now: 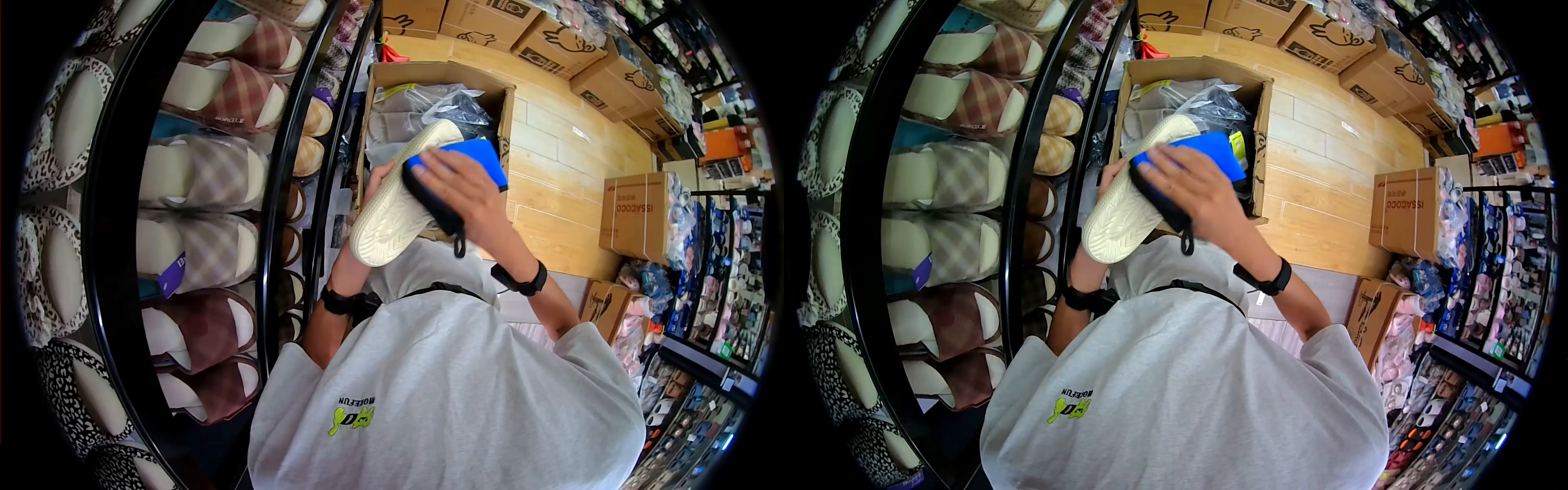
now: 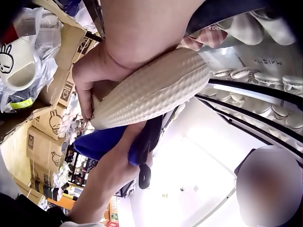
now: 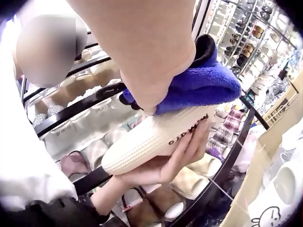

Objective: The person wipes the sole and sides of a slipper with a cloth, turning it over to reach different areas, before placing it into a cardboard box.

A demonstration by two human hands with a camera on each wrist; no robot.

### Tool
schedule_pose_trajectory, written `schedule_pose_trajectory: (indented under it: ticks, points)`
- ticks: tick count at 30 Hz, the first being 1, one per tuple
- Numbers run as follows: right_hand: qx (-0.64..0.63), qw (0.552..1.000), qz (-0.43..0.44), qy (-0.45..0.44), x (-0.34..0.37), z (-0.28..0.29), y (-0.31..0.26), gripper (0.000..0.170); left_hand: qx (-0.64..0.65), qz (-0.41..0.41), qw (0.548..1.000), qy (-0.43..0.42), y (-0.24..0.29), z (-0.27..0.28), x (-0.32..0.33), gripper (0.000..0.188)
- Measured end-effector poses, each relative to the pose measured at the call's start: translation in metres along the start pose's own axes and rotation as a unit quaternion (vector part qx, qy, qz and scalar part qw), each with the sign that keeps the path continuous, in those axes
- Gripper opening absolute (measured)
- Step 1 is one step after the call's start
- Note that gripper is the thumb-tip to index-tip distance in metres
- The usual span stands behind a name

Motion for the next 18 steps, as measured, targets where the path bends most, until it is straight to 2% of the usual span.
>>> schedule_pose_trajectory:
  ticks: [1, 2, 3, 5, 6, 7, 9, 10, 11, 13, 14, 15, 17, 18]
  points:
    - [-0.005, 1.000, 0.022, -0.003, 0.000, -0.004, -0.012, 0.059, -0.002, -0.008, 1.000, -0.008, 0.001, -0.002, 0.000, 0.046]
    - [-0.022, 0.999, 0.042, -0.016, -0.004, -0.007, -0.030, 0.053, -0.163, -0.157, 0.973, 0.050, 0.019, 0.055, -0.004, 0.043]
    - [-0.026, 0.997, 0.074, -0.017, -0.001, -0.014, -0.043, 0.052, -0.283, -0.160, 0.941, 0.090, 0.033, 0.101, -0.013, 0.046]
    - [-0.085, 0.989, 0.113, -0.038, 0.004, -0.018, -0.068, 0.050, -0.272, -0.157, 0.937, 0.149, 0.033, 0.076, -0.007, 0.045]
    - [-0.079, 0.986, 0.142, -0.043, 0.007, -0.021, -0.075, 0.049, -0.185, -0.093, 0.975, 0.083, 0.028, 0.067, -0.009, 0.045]
    - [-0.080, 0.986, 0.141, -0.043, 0.007, -0.021, -0.071, 0.049, -0.184, -0.092, 0.975, 0.083, 0.026, 0.064, -0.007, 0.045]
    - [-0.064, 0.988, 0.130, -0.059, 0.008, -0.019, -0.050, 0.049, -0.355, -0.178, 0.905, 0.151, 0.036, 0.039, 0.012, 0.046]
    - [-0.054, 0.993, 0.098, -0.045, 0.008, -0.016, -0.032, 0.049, -0.310, -0.197, 0.923, 0.112, 0.033, 0.036, 0.014, 0.044]
    - [-0.072, 0.996, 0.056, -0.022, 0.006, -0.011, -0.012, 0.051, -0.071, -0.096, 0.993, -0.002, 0.017, 0.020, 0.006, 0.044]
    - [-0.051, 0.997, -0.050, -0.003, 0.007, -0.001, 0.025, 0.056, -0.072, -0.054, 0.993, 0.074, 0.013, 0.016, 0.006, 0.047]
    - [-0.051, 0.995, -0.083, 0.009, 0.007, -0.001, 0.034, 0.059, -0.053, -0.002, 0.997, 0.064, 0.013, 0.015, 0.006, 0.047]
    - [-0.051, 0.992, -0.117, 0.022, 0.007, 0.000, 0.041, 0.062, -0.054, -0.003, 0.997, 0.062, 0.011, 0.016, 0.006, 0.047]
    - [-0.034, 0.995, -0.094, 0.027, 0.005, 0.000, 0.028, 0.066, -0.097, -0.080, 0.992, 0.007, 0.016, 0.013, 0.004, 0.046]
    - [-0.042, 0.996, -0.074, 0.024, 0.001, -0.001, 0.013, 0.062, -0.181, -0.143, 0.960, 0.161, 0.023, 0.038, 0.001, 0.043]
Point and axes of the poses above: each hand's wrist, its own x-axis away from the middle knuckle, its own z-axis out of the back of the hand, y = z × x, the point moved 9 cm from there along -x, towards the middle knuckle, and after that the axes turned 3 degrees about z, right-handed, at the moved point
